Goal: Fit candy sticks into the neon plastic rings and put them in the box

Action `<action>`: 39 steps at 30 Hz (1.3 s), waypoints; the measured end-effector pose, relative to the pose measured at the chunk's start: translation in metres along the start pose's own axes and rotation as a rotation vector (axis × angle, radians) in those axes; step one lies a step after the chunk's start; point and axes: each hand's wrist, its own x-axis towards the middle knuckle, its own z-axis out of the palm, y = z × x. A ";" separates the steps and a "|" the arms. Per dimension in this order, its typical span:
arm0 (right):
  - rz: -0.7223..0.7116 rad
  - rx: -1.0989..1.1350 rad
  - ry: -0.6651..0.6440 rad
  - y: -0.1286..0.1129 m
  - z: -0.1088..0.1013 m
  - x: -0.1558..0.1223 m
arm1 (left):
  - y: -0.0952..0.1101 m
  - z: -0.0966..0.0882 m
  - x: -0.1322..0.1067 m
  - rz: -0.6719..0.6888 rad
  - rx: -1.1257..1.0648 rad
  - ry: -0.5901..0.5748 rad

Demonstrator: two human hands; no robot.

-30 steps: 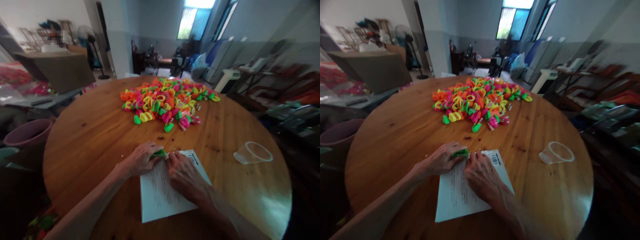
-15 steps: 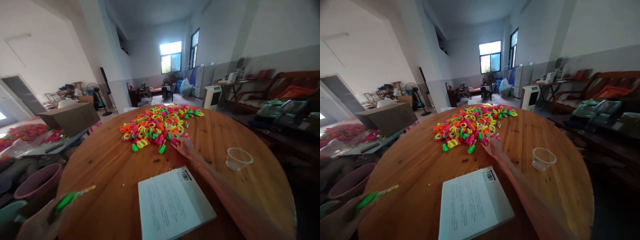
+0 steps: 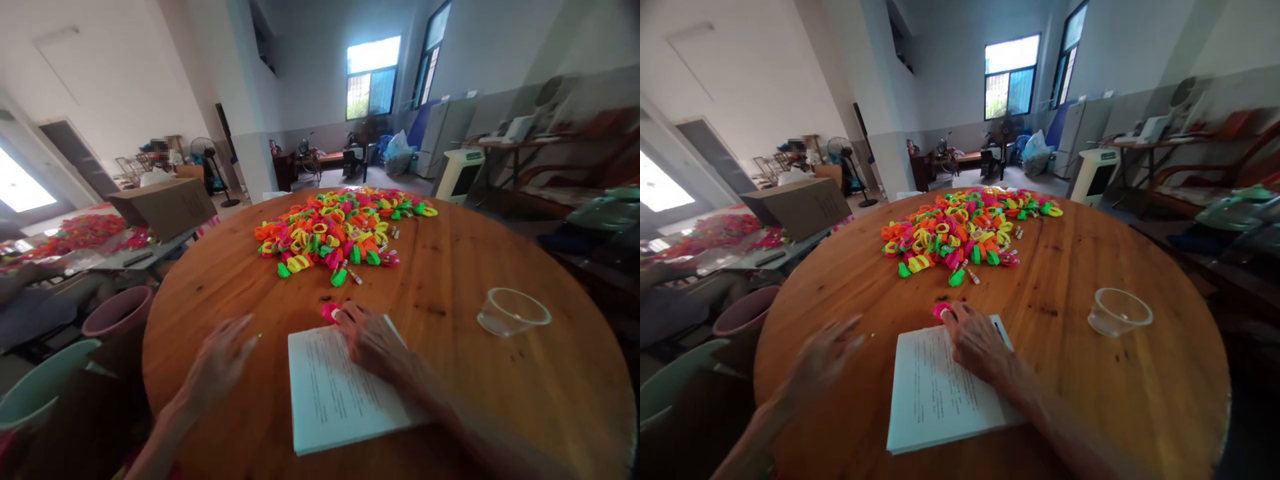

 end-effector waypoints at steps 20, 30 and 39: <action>0.425 -0.156 -0.043 0.082 0.018 0.055 | 0.055 0.074 0.071 0.262 -0.307 -0.339; 0.353 -0.099 -0.065 0.052 -0.011 0.016 | 0.057 0.080 0.063 0.308 -0.160 -0.228; 0.210 0.166 -0.296 -0.007 -0.044 -0.040 | 0.063 0.071 0.090 0.407 -0.019 -0.396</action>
